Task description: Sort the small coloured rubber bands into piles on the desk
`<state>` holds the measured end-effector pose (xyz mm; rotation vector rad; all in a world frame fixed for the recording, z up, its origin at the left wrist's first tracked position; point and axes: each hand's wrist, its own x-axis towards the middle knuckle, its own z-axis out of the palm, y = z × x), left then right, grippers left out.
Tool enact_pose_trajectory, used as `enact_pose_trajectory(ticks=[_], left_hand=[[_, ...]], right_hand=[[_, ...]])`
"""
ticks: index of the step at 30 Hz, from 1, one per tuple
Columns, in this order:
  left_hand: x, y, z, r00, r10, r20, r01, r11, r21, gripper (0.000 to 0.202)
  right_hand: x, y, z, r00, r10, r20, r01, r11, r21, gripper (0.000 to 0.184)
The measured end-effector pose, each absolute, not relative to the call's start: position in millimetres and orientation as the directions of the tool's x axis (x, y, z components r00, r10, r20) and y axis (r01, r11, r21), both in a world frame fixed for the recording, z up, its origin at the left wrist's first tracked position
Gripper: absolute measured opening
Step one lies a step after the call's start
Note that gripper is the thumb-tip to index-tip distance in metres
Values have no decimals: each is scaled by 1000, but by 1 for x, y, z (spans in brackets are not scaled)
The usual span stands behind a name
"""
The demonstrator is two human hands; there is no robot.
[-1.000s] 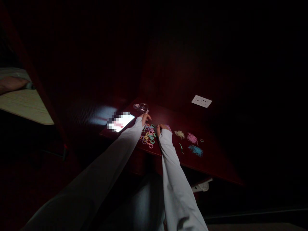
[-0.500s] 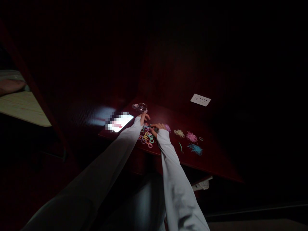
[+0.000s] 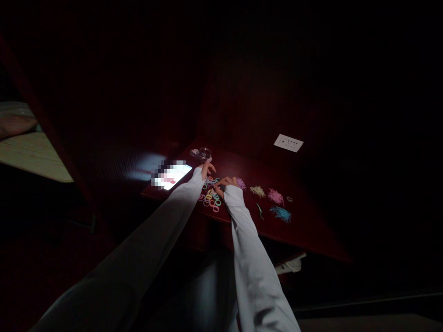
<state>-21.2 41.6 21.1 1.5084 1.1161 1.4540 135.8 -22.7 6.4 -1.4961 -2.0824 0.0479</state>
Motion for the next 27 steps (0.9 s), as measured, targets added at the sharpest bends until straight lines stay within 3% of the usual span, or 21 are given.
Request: enact_pose_trajectory(ticks=[22,27], left_hand=[[-21,46,11,-8,935,354,80,-352,933,76],[-20,43,15,-18,936,351,45,-350,936,76]], right_hand=[[132,-17,1,-200,894,400,839,367,-401,18],[134,-17,-2,-143,888,438,809,359,-465,25]])
